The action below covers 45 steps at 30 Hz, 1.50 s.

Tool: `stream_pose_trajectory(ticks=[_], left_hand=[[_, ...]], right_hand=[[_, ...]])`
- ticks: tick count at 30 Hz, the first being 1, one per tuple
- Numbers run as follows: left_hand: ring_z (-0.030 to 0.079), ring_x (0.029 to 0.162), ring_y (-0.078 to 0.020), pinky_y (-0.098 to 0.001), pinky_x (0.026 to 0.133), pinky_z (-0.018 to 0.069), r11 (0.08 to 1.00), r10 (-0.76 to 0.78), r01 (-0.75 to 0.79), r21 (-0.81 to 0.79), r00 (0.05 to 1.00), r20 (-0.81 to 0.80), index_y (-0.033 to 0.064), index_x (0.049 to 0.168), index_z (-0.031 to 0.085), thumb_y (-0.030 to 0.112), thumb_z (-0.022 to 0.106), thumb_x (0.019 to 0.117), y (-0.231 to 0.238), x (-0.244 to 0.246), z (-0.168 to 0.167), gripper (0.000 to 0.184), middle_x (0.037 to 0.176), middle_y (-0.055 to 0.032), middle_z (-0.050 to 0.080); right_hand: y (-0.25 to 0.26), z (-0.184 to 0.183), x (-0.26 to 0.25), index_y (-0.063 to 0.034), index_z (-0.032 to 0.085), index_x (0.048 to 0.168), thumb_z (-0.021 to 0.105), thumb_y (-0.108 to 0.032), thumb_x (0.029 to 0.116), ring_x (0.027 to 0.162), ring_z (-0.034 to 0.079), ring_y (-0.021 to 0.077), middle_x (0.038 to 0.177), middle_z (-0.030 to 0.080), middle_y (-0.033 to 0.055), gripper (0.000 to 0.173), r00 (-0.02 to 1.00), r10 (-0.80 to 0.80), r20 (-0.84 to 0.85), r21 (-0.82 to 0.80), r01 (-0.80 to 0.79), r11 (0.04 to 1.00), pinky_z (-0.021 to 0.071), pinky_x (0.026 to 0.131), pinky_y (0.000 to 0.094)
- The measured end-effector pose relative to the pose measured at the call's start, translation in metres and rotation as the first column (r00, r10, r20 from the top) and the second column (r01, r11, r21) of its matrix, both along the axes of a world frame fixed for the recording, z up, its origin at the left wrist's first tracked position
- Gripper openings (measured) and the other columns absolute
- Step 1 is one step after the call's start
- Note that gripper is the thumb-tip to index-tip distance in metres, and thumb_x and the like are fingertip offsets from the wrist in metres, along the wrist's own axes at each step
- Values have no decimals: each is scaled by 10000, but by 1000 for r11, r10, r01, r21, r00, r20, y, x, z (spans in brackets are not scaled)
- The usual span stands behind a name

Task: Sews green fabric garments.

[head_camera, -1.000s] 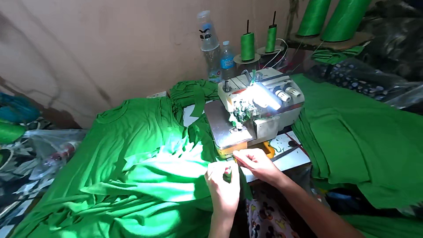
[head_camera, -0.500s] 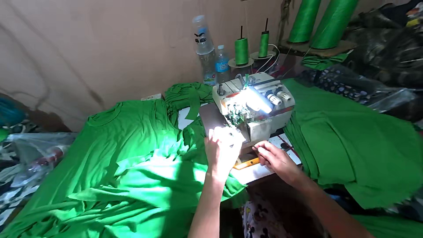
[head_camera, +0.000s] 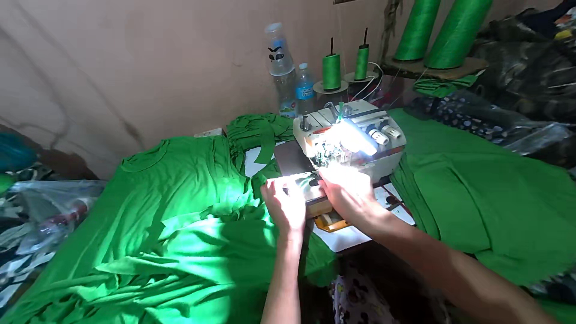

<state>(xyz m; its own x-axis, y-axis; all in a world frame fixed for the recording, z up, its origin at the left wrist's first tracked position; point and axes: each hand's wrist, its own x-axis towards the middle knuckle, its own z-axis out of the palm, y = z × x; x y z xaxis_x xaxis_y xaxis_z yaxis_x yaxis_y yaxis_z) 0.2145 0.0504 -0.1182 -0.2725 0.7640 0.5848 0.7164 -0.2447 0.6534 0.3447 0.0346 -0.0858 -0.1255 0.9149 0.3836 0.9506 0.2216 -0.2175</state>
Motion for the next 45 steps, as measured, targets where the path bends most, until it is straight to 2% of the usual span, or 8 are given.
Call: stream_pose_trajectory(ticks=[4,16,25,31,37,40,43,45], left_hand=[[647,1017,-399,-498,904,515,999,-16,19,45,998,-59,-37,929,739,103,623,936,-2,1,-1,182,979,-221,698],[654,969,-334,-406,826,545,994,2,4,113,999,-54,-24,923,746,88,652,898,-13,10,-9,148,975,-201,691],[657,955,-370,-428,826,544,984,44,-21,179,991,-125,-31,927,751,89,670,903,-15,14,-10,147,953,-218,692],[642,984,-287,-355,861,525,973,-20,29,231,999,-40,-25,935,733,113,609,907,-21,12,-14,187,963,-185,680],[632,965,-66,-167,891,507,810,-254,259,526,964,-83,-15,880,652,181,569,990,-46,31,-37,240,927,-125,633],[714,901,-206,-282,819,581,865,-334,409,289,901,-276,-17,999,763,55,634,907,-51,52,-62,174,951,-158,725],[615,1247,-386,-479,1005,508,835,-548,451,-316,741,-389,-80,1390,570,-3,631,912,-66,60,-62,488,1374,-256,608],[643,1217,-393,-504,1023,511,843,-538,490,-225,738,-407,-88,1318,630,48,662,891,-81,53,-70,450,1314,-248,653]], right_hand=[[7,21,-18,1,694,1108,456,-98,1066,981,659,357,1014,668,186,262,997,38,-67,-242,-53,969,509,794,504],[2,11,5,13,717,1054,498,-88,1041,891,685,361,955,669,184,241,992,82,92,-131,-70,989,539,705,488],[3,29,-1,18,666,1151,414,-83,1076,1005,663,382,1028,667,212,281,993,118,-3,-359,-112,927,520,800,516],[7,-11,44,10,731,891,678,-106,934,649,693,344,767,679,160,134,986,167,-3,311,-158,937,532,518,490],[-23,-1,135,32,683,1121,695,-233,984,995,665,430,1047,685,245,298,969,-59,-240,-293,-14,956,507,860,637],[-21,-29,153,80,671,1168,660,-242,1006,1118,612,475,1165,636,307,360,968,-181,-176,-495,72,866,465,946,647],[-20,-59,141,43,671,1223,625,-251,1029,1151,611,470,1247,627,281,355,975,-187,-120,-486,107,867,465,936,642],[-20,-77,134,28,696,1208,623,-237,1028,1190,595,471,1242,642,279,329,984,-136,-118,-409,77,910,443,980,638]])
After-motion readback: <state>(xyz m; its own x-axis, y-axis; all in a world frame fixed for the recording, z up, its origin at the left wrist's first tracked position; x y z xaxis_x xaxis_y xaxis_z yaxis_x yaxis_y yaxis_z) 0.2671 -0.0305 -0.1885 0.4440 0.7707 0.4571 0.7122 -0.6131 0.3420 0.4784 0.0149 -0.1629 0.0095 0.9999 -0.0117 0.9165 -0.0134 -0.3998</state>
